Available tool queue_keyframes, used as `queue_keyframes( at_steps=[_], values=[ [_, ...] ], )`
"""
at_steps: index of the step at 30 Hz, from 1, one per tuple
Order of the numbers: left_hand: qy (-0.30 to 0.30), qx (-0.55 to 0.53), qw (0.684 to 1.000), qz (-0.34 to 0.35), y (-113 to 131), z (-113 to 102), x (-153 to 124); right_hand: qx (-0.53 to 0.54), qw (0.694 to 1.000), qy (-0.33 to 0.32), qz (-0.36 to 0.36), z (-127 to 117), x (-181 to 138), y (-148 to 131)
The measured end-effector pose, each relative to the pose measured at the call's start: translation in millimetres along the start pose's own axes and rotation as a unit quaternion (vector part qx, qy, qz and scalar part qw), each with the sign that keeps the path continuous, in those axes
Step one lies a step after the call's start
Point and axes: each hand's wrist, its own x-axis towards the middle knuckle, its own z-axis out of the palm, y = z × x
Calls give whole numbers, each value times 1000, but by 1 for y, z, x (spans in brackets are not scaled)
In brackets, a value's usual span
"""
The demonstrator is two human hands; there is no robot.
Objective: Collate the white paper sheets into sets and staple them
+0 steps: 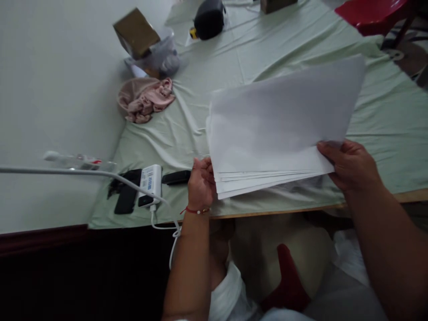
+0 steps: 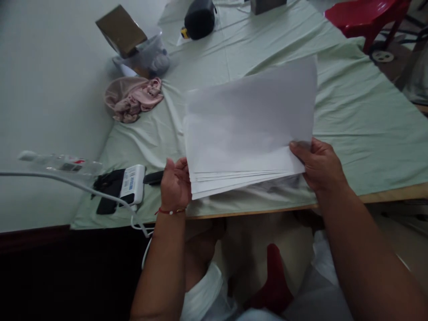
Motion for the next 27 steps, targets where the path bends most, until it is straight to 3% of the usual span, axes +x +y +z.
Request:
queue_keyframes(
  at_steps=[7, 13, 18, 22, 25, 27],
  values=[
    [41, 48, 998, -11, 1, 4, 17, -34, 995, -78, -51, 1, -2, -2],
    [57, 105, 988, 100, 17, 2, 19, -57, 991, -112, -45, -1, 13, -9],
    [20, 141, 977, 160, 27, 6, 12, -13, 995, -97, -33, 7, 15, -14],
    [26, 117, 976, 182, 27, 9, 10, 27, 995, -42, -88, 10, 15, -12],
    [44, 103, 977, 180, 20, 3, 17, -25, 994, -31, -103, 6, 16, -10],
    [15, 106, 983, 148, 14, -2, 23, -94, 990, -69, -79, 3, 16, -12]
  ],
)
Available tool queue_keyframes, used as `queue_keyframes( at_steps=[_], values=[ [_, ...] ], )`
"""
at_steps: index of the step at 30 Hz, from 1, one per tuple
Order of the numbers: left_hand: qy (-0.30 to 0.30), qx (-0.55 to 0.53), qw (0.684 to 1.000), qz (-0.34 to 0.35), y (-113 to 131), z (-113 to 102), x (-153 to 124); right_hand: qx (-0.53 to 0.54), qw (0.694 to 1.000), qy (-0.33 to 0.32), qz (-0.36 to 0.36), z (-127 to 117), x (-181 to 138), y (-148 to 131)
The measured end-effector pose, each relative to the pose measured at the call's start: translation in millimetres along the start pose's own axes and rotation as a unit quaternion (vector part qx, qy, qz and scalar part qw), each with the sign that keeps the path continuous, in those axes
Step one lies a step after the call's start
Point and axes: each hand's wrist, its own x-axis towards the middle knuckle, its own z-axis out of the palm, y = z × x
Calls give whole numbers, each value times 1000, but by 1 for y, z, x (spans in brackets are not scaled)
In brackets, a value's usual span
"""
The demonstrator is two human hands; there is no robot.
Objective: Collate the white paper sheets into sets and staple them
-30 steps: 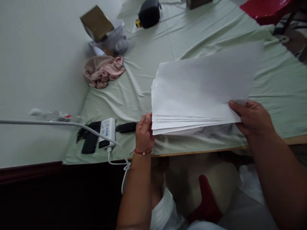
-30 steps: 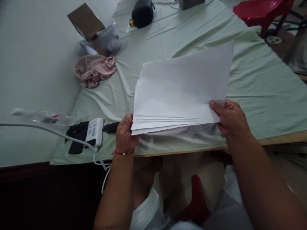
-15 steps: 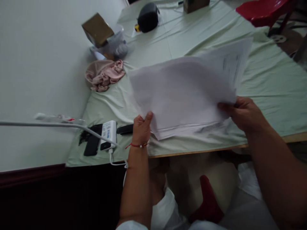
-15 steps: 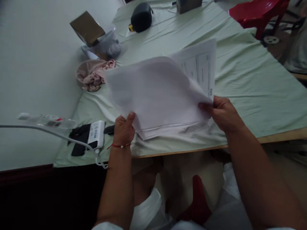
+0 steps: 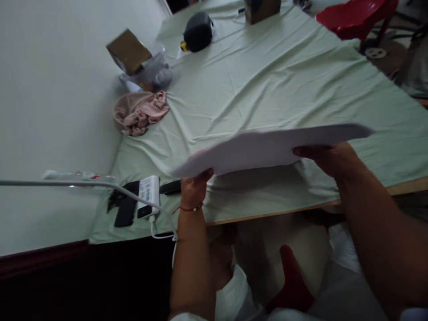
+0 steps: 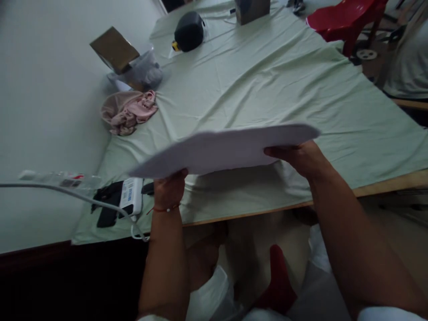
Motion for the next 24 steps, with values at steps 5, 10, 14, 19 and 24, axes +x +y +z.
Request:
queue_keyframes(
  at_steps=[5, 10, 14, 19, 24],
  values=[
    [-57, 66, 994, -64, -15, 0, 7, 7, 998, -58, 9, 5, -5, -8],
    [-4, 67, 997, -44, -26, 1, 10, 21, 999, -46, 13, 9, -5, -7],
    [-25, 95, 995, -36, -24, -5, 9, -24, 999, -39, -1, 8, -3, -4],
    [-101, 74, 992, -30, -15, -14, 7, -35, 998, -28, -45, 7, -4, -3],
    [-157, 169, 973, -22, -13, -19, 11, -66, 995, -63, -44, 5, 0, 1]
  ],
)
